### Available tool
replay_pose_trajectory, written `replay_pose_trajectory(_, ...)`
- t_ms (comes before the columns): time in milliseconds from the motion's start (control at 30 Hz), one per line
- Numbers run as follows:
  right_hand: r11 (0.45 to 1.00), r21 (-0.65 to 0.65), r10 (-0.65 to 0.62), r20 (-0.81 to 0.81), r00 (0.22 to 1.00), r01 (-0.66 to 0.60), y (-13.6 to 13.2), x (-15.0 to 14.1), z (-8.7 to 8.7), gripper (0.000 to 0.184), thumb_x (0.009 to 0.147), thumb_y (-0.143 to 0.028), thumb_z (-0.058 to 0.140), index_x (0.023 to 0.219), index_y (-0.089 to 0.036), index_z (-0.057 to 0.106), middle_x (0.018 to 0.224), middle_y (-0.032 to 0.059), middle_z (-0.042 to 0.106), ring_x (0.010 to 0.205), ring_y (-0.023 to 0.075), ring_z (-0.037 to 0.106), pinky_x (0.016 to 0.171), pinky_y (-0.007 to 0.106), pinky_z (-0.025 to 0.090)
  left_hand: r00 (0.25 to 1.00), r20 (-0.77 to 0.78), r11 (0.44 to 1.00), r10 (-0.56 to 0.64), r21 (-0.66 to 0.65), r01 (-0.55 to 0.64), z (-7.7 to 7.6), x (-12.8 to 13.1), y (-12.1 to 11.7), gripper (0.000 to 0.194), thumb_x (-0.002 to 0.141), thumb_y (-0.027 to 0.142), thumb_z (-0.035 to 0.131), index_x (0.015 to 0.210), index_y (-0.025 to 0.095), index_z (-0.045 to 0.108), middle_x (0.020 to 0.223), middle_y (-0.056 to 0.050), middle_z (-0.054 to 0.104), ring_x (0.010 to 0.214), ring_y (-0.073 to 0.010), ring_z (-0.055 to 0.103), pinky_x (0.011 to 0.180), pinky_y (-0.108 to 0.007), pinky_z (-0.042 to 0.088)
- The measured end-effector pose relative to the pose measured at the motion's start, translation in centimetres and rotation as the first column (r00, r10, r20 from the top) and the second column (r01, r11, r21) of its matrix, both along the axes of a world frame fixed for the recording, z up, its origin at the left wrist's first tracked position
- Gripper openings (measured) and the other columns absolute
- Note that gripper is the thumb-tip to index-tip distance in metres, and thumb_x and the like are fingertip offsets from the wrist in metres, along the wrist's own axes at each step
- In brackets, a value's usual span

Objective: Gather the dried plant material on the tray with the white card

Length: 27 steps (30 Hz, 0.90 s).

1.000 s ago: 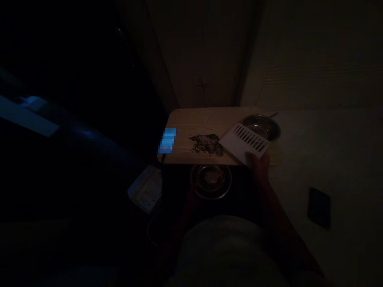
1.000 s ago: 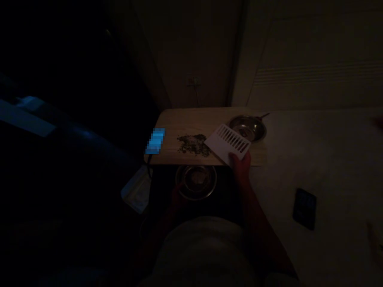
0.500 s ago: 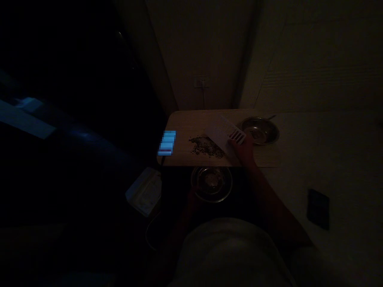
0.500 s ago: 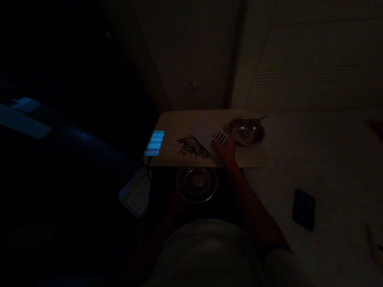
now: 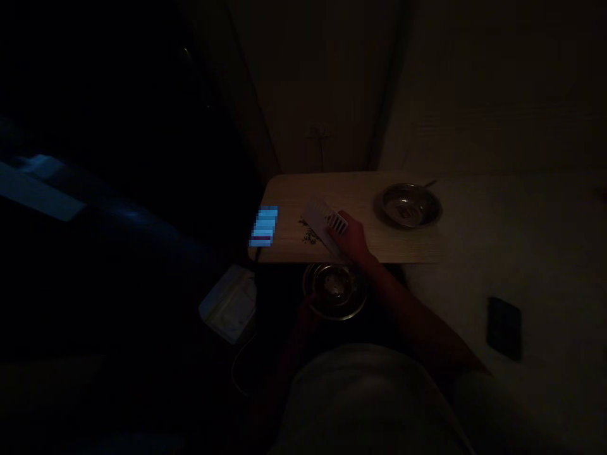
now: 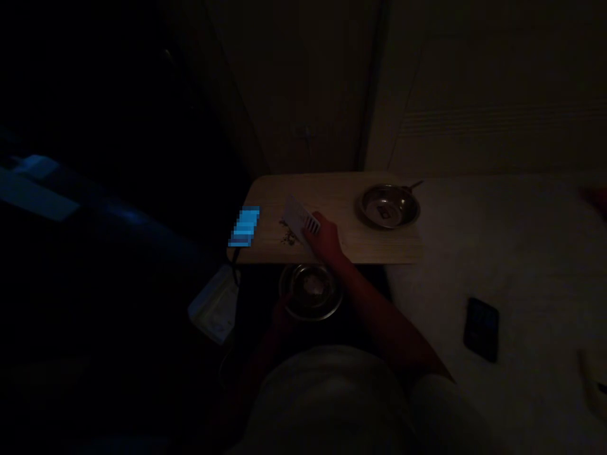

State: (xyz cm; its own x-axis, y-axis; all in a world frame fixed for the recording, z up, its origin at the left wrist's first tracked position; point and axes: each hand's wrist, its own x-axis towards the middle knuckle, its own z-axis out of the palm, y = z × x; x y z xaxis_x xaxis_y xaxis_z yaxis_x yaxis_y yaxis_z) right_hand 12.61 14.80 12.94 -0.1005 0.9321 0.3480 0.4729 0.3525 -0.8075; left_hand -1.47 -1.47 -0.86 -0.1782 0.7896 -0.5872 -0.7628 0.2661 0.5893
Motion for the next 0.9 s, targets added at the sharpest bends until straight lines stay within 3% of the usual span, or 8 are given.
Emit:
replay_pose_trajectory(233, 0.997, 0.035, 0.062, 0.022, 0.998, -0.063, -1.0, 0.3, -0.2, 0.026, 0.076, -0.031, 0.061, 0.100, -0.021, 0.063, 0.089, 0.0045, 0.069, 0.077, 0.0211, 0.064, 0.070, 0.031, 0.048, 1.000, 0.025, 0.999, 0.001, 0.049, -0.003, 0.5, -0.1, -0.6, 0.027, 0.076, 0.025, 0.064, 0.103, 0.023, 0.070, 0.098, -0.006, 0.075, 0.119, -0.0319, 0.057, 0.103, -0.049, 0.043)
replay_pose_trajectory(633, 0.995, -0.018, 0.097, 0.054, 0.994, -0.096, -2.9, -0.3, -0.9, 0.026, 0.078, -0.033, 0.061, 0.100, -0.021, 0.064, 0.091, 0.0076, 0.070, 0.079, 0.0247, 0.065, 0.072, 0.039, 0.051, 0.993, 0.112, 0.999, 0.040, 0.018, -0.042, 1.0, -0.3, 0.0, 0.022, 0.076, 0.027, 0.063, 0.094, 0.018, 0.072, 0.101, -0.007, 0.075, 0.123, -0.0303, 0.055, 0.107, -0.045, 0.041)
replay_pose_trajectory(733, 0.990, -0.013, 0.142, 0.055, 0.988, -0.141, -2.9, -1.4, -1.1, 0.027, 0.078, -0.030, 0.059, 0.104, -0.022, 0.063, 0.095, 0.0081, 0.070, 0.083, 0.0253, 0.065, 0.077, 0.041, 0.052, 0.994, 0.099, 0.998, 0.050, 0.022, -0.052, 1.1, -0.2, 0.1, 0.027, 0.076, 0.028, 0.063, 0.100, 0.018, 0.072, 0.103, -0.008, 0.074, 0.124, -0.0304, 0.054, 0.107, -0.045, 0.040)
replay_pose_trajectory(900, 0.995, -0.008, 0.101, 0.010, 0.995, -0.101, -2.8, -1.9, -2.1, 0.032, 0.078, -0.032, 0.059, 0.108, -0.021, 0.062, 0.101, 0.0089, 0.070, 0.089, 0.0272, 0.065, 0.082, 0.044, 0.051, 0.995, 0.092, 0.999, 0.050, 0.009, -0.051, 1.2, -0.1, 0.5, 0.034, 0.078, 0.029, 0.062, 0.109, 0.019, 0.069, 0.106, -0.008, 0.074, 0.124, -0.0303, 0.054, 0.106, -0.044, 0.041)
